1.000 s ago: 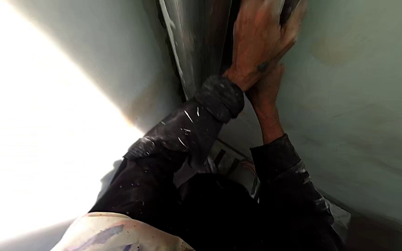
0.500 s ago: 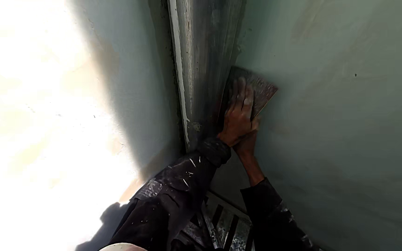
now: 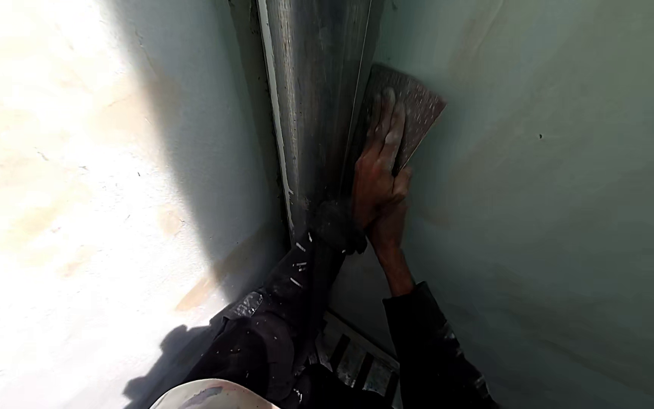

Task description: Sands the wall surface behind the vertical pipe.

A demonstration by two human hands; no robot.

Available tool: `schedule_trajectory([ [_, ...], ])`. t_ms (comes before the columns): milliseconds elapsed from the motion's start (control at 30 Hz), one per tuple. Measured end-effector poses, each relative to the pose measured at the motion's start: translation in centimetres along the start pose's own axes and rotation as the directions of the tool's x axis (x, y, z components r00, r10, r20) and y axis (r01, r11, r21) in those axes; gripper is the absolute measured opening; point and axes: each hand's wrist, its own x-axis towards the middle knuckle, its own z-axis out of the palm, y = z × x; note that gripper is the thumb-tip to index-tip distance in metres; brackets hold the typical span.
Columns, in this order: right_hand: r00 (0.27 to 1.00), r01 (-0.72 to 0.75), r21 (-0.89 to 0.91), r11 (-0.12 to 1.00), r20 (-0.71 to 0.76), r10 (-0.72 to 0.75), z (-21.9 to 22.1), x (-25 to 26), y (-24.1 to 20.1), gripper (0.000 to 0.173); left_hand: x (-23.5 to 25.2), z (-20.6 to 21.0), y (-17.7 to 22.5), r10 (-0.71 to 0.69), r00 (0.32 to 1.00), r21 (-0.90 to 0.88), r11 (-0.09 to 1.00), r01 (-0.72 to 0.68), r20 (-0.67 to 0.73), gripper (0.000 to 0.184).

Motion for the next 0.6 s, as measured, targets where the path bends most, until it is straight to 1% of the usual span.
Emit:
schedule_trajectory([
  [33, 0.994, -0.088, -0.01, 0.996, 0.058, 0.088, 1.2, -2.4, 1.6, 0.028, -4.0, 0.2, -1.1, -0.044, 0.998, -0.008, 0.999, 0.045, 0.04, 0.07],
  [67, 0.985, -0.141, -0.055, 0.988, 0.096, 0.146, 2.0, -4.8, 2.8, 0.028, -8.1, 0.6, -2.2, -0.089, 0.994, -0.005, 0.996, 0.089, 0.065, 0.07],
  [100, 0.993, -0.093, -0.086, 0.992, 0.064, 0.099, 2.4, -5.7, 3.6, 0.027, -10.2, 1.2, -3.1, -0.11, 0.992, 0.004, 0.994, 0.11, 0.059, 0.071],
  [133, 1.0, 0.011, -0.106, 0.994, 0.002, -0.01, 2.3, -4.8, 3.3, 0.025, -9.5, 1.4, -3.3, -0.117, 0.993, 0.018, 0.993, 0.116, 0.034, 0.071],
  [167, 0.995, 0.087, -0.108, 0.99, -0.041, -0.092, 1.6, -3.1, 2.0, 0.025, -7.2, 1.1, -2.8, -0.106, 0.994, 0.035, 0.994, 0.106, -0.011, 0.069],
  [200, 0.989, 0.125, -0.098, 0.987, -0.067, -0.132, 0.8, -1.1, 0.2, 0.026, -4.0, 0.5, -2.1, -0.066, 0.996, 0.049, 0.996, 0.069, -0.064, 0.067],
  [233, 0.984, 0.143, -0.098, 0.985, -0.09, -0.152, 0.4, 0.7, -1.3, 0.026, -0.8, -0.2, -1.5, -0.018, 0.997, 0.032, 0.999, 0.021, -0.081, 0.065],
  [267, 0.988, 0.122, -0.083, 0.989, -0.083, -0.129, 0.4, 1.6, -2.1, 0.026, 1.2, -0.8, -1.3, 0.016, 0.998, -0.003, 1.0, -0.016, -0.064, 0.065],
  [300, 0.997, 0.057, -0.044, 0.997, -0.05, -0.059, 1.1, 1.0, -1.8, 0.027, 1.0, -1.2, -1.4, 0.032, 0.999, -0.032, 0.999, -0.033, -0.024, 0.067],
  [333, 1.0, -0.027, -0.017, 0.999, -0.003, 0.027, 2.3, -0.8, -0.6, 0.027, -1.2, -1.4, -1.8, 0.011, 0.999, -0.045, 0.999, -0.009, 0.043, 0.07],
  [367, 0.996, -0.092, -0.039, 0.995, 0.014, 0.093, 3.6, -3.1, 1.1, 0.028, -4.6, -1.2, -2.4, -0.05, 0.992, -0.033, 0.998, 0.054, 0.113, 0.071],
  [400, 0.994, -0.105, -0.064, 0.992, 0.007, 0.105, 4.7, -5.3, 2.7, 0.029, -8.2, -0.7, -3.2, -0.111, 0.983, -0.009, 0.993, 0.114, 0.146, 0.071],
  [433, 0.997, -0.076, -0.094, 0.993, -0.018, 0.074, 4.8, -6.3, 3.6, 0.028, -10.2, 0.0, -3.6, -0.146, 0.98, 0.019, 0.989, 0.145, 0.136, 0.069],
  [467, 0.998, -0.026, -0.112, 0.993, -0.052, 0.02, 4.3, -5.6, 3.1, 0.027, -9.8, 0.4, -3.7, -0.151, 0.983, 0.04, 0.988, 0.147, 0.105, 0.068],
  [500, 0.995, 0.032, -0.117, 0.993, -0.085, -0.042, 3.3, -4.0, 1.8, 0.025, -7.7, 0.2, -3.1, -0.136, 0.988, 0.063, 0.989, 0.132, 0.075, 0.068],
  [533, 0.989, 0.082, -0.109, 0.991, -0.114, -0.094, 2.2, -1.9, 0.0, 0.025, -4.5, -0.4, -2.2, -0.11, 0.993, 0.066, 0.992, 0.107, 0.05, 0.069],
  [600, 0.983, 0.093, -0.079, 0.993, -0.15, -0.104, 0.9, 1.4, -2.8, 0.026, 1.3, -1.3, -0.8, -0.026, 0.999, 0.017, 1.0, 0.026, 0.028, 0.07],
])
